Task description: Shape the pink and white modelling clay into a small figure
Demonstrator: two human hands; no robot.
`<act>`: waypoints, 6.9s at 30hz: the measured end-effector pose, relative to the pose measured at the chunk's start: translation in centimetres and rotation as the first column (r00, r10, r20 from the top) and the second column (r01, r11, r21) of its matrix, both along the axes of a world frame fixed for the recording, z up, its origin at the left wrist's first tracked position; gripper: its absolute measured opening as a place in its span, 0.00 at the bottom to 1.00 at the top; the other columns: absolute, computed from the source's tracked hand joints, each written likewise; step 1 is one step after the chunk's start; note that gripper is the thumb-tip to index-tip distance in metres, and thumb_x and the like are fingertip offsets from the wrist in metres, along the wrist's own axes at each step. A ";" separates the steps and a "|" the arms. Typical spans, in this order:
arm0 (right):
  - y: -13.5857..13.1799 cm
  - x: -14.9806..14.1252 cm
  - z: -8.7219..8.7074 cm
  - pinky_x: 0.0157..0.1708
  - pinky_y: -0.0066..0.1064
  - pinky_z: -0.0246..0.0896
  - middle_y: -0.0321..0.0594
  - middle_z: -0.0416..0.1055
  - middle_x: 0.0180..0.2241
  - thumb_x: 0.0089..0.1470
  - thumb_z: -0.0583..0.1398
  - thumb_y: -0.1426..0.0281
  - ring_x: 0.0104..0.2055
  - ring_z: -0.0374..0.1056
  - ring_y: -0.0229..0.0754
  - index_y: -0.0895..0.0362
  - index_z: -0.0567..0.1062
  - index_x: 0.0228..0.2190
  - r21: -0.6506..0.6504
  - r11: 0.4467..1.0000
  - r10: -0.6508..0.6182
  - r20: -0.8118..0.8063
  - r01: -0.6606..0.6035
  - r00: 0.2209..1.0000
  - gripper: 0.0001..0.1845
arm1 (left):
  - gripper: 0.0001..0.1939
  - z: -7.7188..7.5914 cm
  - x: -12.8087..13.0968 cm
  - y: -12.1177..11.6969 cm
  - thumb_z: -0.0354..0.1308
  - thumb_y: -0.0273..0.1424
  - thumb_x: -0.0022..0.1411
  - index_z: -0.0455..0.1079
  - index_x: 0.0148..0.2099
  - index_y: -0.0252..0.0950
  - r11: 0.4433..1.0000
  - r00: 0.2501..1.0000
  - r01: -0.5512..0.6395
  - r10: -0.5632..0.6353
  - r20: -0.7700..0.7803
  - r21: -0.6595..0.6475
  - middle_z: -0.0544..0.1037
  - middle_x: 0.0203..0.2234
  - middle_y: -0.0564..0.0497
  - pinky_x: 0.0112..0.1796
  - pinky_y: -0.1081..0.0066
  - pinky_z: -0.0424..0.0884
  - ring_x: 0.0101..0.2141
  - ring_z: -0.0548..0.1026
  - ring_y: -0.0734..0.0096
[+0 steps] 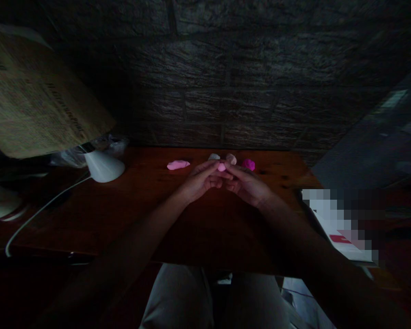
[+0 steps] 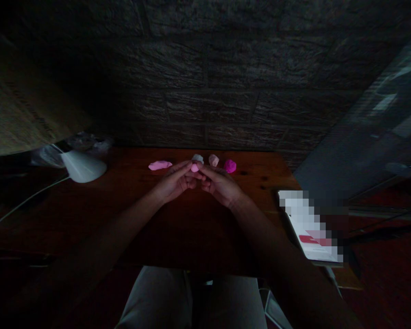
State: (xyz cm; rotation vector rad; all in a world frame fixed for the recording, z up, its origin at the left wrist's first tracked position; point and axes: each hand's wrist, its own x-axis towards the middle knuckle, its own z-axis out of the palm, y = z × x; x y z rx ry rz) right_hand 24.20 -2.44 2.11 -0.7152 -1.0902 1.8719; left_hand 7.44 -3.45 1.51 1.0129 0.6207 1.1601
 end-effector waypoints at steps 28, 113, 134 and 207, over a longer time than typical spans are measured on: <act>-0.2 0.1 0.3 0.30 0.28 0.63 0.31 0.71 0.26 0.45 0.76 0.55 0.28 0.64 0.34 0.51 0.81 0.33 -0.005 0.999 0.036 0.019 -0.036 0.999 0.17 | 0.17 -0.3 -0.1 -0.1 0.71 0.39 0.59 0.79 0.47 0.36 0.996 0.995 0.086 -0.087 0.059 0.006 0.85 0.31 0.48 0.30 0.75 0.70 0.29 0.81 0.71; 0.0 0.0 0.2 0.25 0.29 0.53 0.29 0.64 0.23 0.42 0.76 0.54 0.25 0.58 0.33 0.53 0.77 0.27 -0.033 0.999 -0.033 0.045 0.035 0.998 0.20 | 0.16 0.2 -0.1 -0.3 0.65 0.44 0.64 0.78 0.44 0.35 0.941 0.939 -0.111 0.205 -0.277 0.320 0.79 0.23 0.52 0.23 0.73 0.68 0.19 0.72 0.76; 0.1 -0.1 0.0 0.26 0.28 0.53 0.30 0.65 0.24 0.40 0.77 0.51 0.25 0.55 0.32 0.53 0.77 0.27 -0.014 1.000 -0.012 0.028 0.013 1.000 0.23 | 0.15 0.1 0.1 0.0 0.69 0.39 0.60 0.80 0.45 0.35 0.989 0.990 -0.071 0.086 -0.110 0.132 0.79 0.25 0.52 0.24 0.77 0.67 0.22 0.73 0.78; -0.4 -0.6 0.4 0.24 0.28 0.53 0.34 0.71 0.25 0.46 0.72 0.57 0.25 0.65 0.35 0.55 0.79 0.28 0.234 0.972 -0.046 0.108 0.020 0.993 0.15 | 0.13 0.5 -0.1 0.0 0.67 0.37 0.56 0.73 0.40 0.36 0.996 0.994 -0.045 0.053 -0.092 0.083 0.80 0.22 0.53 0.25 0.75 0.69 0.24 0.80 0.71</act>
